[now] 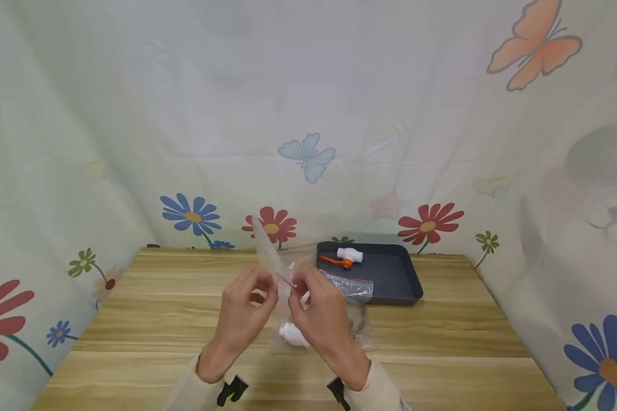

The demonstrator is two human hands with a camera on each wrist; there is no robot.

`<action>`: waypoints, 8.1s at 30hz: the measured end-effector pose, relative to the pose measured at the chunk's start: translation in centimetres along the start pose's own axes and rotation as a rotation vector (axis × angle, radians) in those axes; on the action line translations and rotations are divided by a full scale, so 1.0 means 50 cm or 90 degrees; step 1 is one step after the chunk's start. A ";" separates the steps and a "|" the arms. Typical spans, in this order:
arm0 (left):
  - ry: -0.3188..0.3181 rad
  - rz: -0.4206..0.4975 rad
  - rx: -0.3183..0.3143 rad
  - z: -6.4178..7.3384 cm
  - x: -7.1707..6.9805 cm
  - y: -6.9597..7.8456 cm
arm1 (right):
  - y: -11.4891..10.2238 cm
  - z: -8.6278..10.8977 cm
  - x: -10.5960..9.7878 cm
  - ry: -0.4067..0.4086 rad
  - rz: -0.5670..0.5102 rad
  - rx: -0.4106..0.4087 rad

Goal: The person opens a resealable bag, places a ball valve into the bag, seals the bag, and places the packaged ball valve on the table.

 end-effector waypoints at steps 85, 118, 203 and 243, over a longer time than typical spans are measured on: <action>-0.022 -0.140 -0.015 0.008 -0.079 -0.050 | 0.338 -0.110 0.091 -0.456 0.164 0.067; -0.041 -0.142 -0.019 0.013 -0.067 -0.053 | 0.492 -0.017 0.269 -0.665 0.241 0.160; -0.057 -0.111 -0.063 0.026 -0.054 -0.053 | 0.196 -0.123 -0.093 -0.304 0.071 -0.062; -0.026 -0.117 -0.146 0.015 -0.038 -0.052 | -0.046 -0.082 -0.110 -0.201 -0.154 -0.190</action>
Point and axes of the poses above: each hand's wrist, its own z-axis away from the middle knuckle, its own x-axis out of the palm, y = z × x, the point moved 7 cm from there along -z, towards the middle knuckle, and after that the axes turned 2 degrees about z, right-handed, at the moved point
